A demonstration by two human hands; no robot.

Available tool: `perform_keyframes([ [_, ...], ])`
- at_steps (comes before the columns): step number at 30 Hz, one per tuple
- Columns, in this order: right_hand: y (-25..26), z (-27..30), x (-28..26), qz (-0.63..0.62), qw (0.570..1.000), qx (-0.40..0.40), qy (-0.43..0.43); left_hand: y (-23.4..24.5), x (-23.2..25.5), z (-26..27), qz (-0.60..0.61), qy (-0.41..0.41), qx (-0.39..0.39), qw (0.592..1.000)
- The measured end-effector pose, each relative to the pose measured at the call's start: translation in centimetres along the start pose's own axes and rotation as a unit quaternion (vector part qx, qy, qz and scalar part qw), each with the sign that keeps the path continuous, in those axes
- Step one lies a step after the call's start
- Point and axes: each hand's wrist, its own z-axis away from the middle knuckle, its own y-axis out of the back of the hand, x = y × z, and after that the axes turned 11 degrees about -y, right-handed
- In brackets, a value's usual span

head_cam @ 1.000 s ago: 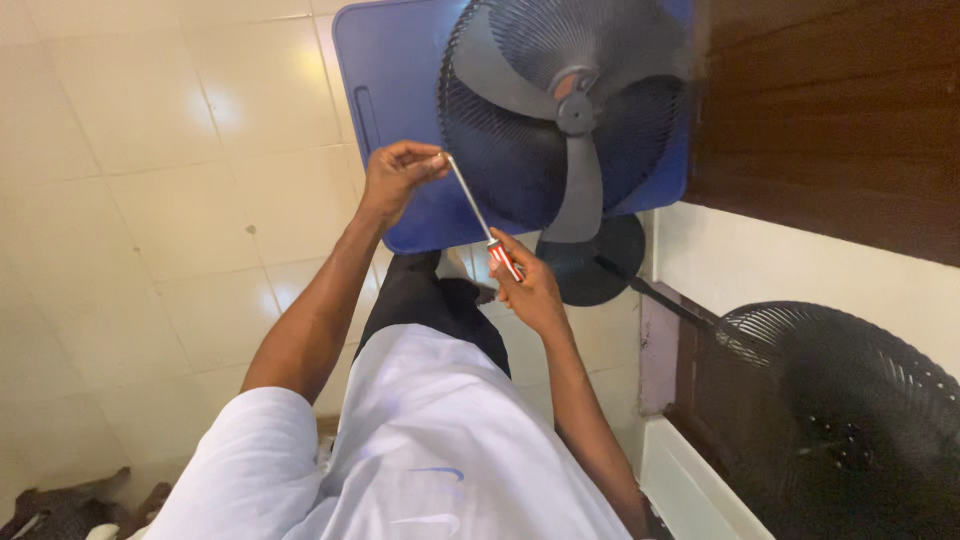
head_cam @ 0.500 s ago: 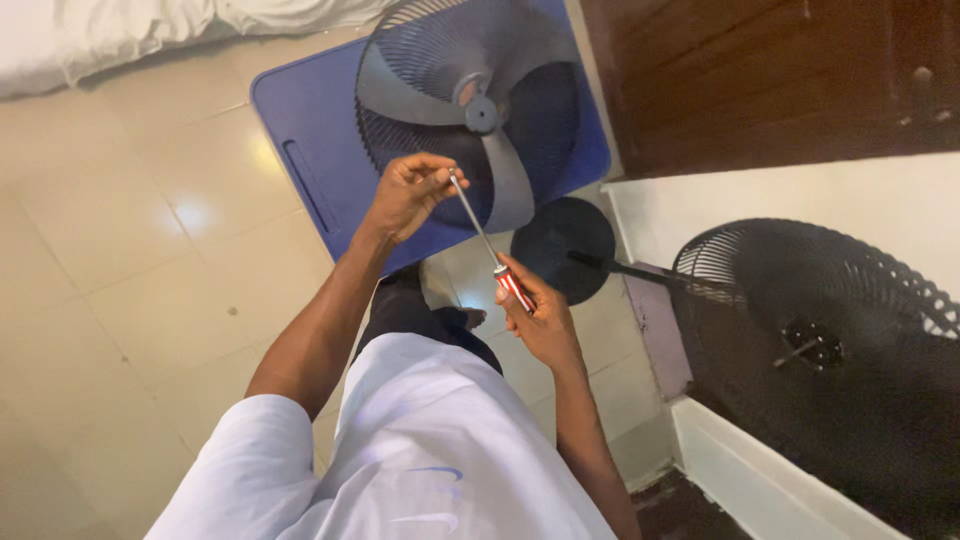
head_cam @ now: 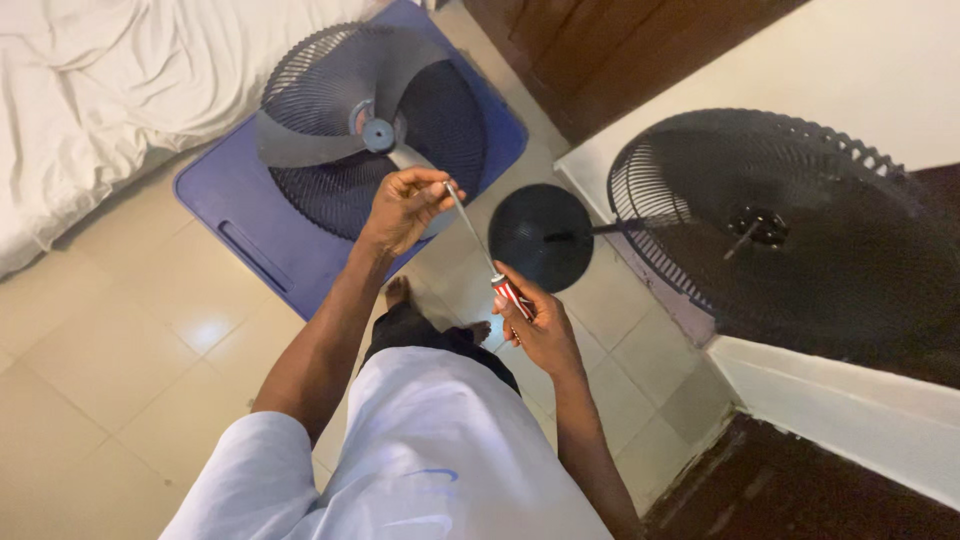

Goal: The person assembles a standing fan by attaching the front grille and securing the fan blade. They use a screwdriver to tighten screws on the fan blade hub and then attach the front grille to complete the assembly.

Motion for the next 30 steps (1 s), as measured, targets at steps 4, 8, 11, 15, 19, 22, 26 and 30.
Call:
perform_keyframes([
  [4, 1.4, 1.4, 0.6, 0.009, 0.998, 0.05, 0.034, -2.1, -1.6, -0.8, -0.01, 0.015, -0.029, 0.999],
  [8, 2.9, 3.7, 0.2, 0.153, 0.944, 0.184, 0.225, -3.9, -3.0, -1.6, -0.099, 0.048, -0.031, 0.993],
  [11, 4.1, 5.5, -0.6, 0.219, 0.917, 0.236, 0.235, -5.8, -3.7, -2.1, -0.15, 0.054, -0.047, 0.986],
  [15, 5.6, 7.3, -0.5, 0.254, 0.92, 0.258, 0.149, -9.0, -4.0, -2.5, -0.223, 0.063, -0.087, 0.969],
  [19, 7.9, 7.8, 1.1, 0.279, 0.909, 0.259, 0.167, -11.8, -3.6, -2.5, -0.346, 0.079, -0.141, 0.924],
  [22, 9.3, 8.4, 3.5, 0.08, 0.982, 0.148, 0.084, -12.9, -4.0, -2.5, -0.368, 0.128, -0.154, 0.908],
  [26, 10.1, 8.8, 5.7, -0.025, 0.99, 0.137, 0.007, -13.9, -5.4, -4.8, -0.34, 0.156, -0.239, 0.896],
  [30, 10.2, 8.9, 7.5, -0.134, 0.977, 0.161, 0.029, -14.8, -9.6, -7.1, -0.239, 0.227, -0.266, 0.906],
])
